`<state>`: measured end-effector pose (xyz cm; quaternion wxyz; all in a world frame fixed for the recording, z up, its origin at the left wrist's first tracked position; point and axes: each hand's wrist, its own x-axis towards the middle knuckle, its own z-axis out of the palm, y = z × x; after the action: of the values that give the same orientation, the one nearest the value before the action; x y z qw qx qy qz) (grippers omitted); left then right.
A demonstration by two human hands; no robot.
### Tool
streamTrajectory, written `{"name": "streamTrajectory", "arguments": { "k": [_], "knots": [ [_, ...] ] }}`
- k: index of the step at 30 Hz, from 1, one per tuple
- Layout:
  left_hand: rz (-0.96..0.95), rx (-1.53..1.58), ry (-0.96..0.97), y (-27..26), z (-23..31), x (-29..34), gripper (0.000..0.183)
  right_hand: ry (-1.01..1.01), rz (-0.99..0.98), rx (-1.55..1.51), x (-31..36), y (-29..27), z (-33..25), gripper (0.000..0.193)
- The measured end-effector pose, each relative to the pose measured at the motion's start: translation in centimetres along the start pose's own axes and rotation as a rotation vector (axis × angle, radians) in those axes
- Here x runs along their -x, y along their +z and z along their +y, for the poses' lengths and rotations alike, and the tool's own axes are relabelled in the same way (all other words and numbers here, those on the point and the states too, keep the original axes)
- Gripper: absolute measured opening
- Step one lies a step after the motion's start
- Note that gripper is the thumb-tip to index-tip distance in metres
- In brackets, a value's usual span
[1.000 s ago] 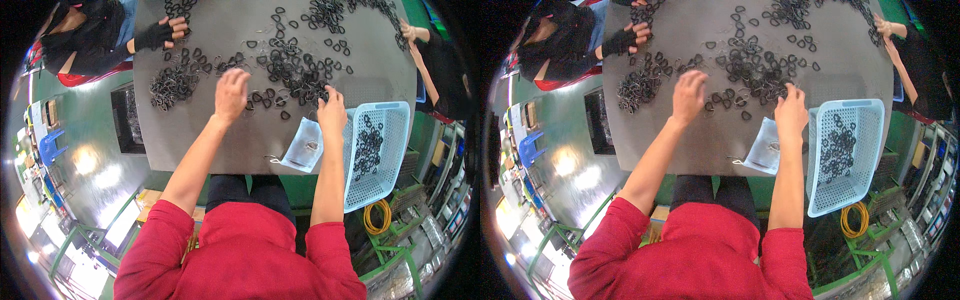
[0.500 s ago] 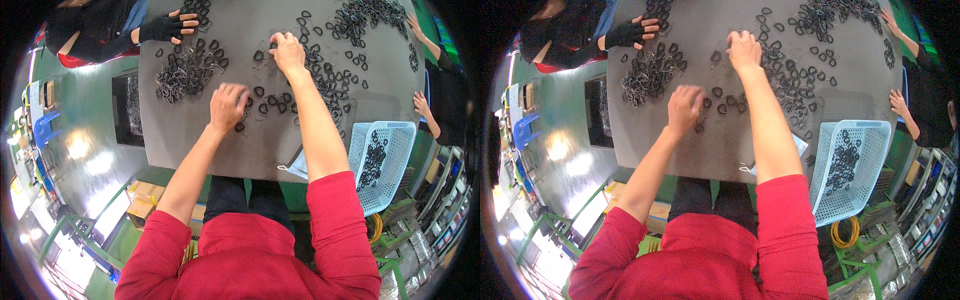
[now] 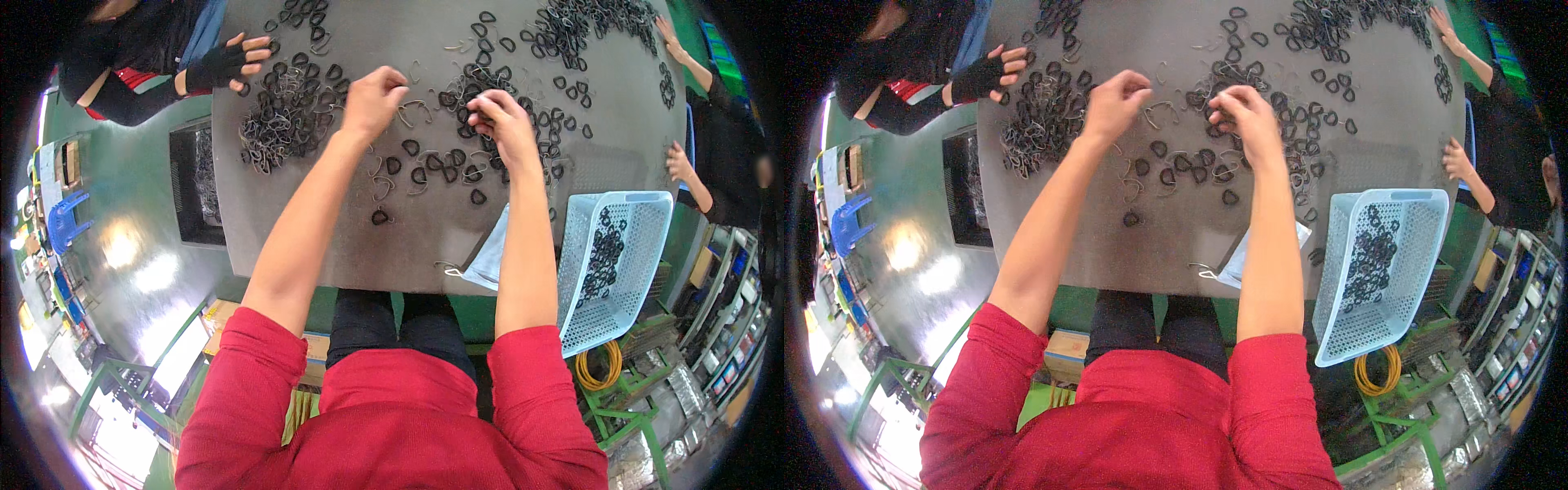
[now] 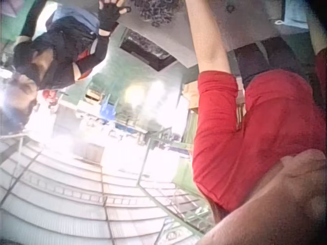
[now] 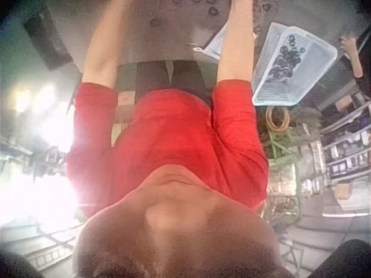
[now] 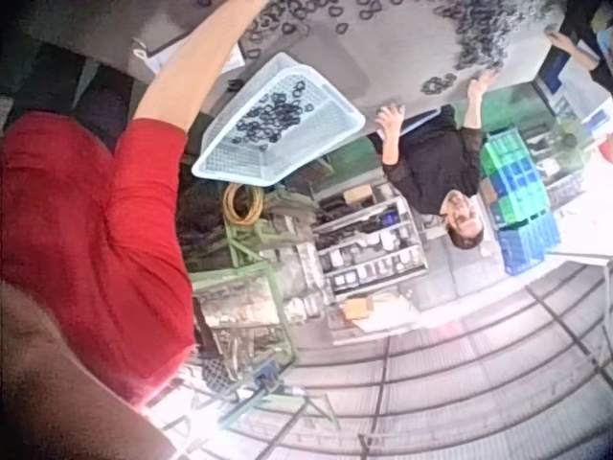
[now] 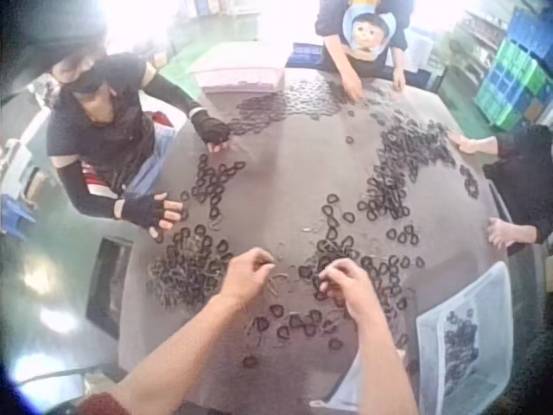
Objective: The person sorts small black plastic D-ring components from a large pile on a table, picking them up and placing them into a blue plastic basket and a small white pouch.
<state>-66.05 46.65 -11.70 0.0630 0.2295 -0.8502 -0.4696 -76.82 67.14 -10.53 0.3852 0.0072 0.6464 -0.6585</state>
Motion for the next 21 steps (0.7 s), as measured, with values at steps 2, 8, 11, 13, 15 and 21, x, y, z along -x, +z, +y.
{"name": "streamTrajectory", "arguments": {
  "k": [2,8,11,13,15,21],
  "knots": [
    [-0.121,0.535,-0.254,-2.2,-0.9,0.4,0.027,-0.119,0.040,0.498,-1.3,1.6,0.4,0.020],
    [-0.204,0.397,-0.392,-2.3,0.3,4.6,0.020,-0.492,0.156,1.223,-2.1,4.3,0.1,0.022],
    [0.002,-0.254,0.049,1.9,-0.1,7.2,0.026,-0.401,0.073,0.767,-0.7,2.8,-0.6,0.021],
    [-0.019,-0.243,-0.002,2.6,0.1,7.5,0.028,-0.170,0.052,0.353,1.6,1.8,-1.2,0.020],
    [-0.098,-0.108,-0.092,1.8,-0.1,7.5,0.026,-0.058,0.052,0.423,3.7,0.9,-1.0,0.019],
    [-0.493,0.877,-0.382,-2.8,0.3,7.8,0.016,0.059,0.117,0.369,7.2,-1.8,1.4,0.014]
  ]
}}
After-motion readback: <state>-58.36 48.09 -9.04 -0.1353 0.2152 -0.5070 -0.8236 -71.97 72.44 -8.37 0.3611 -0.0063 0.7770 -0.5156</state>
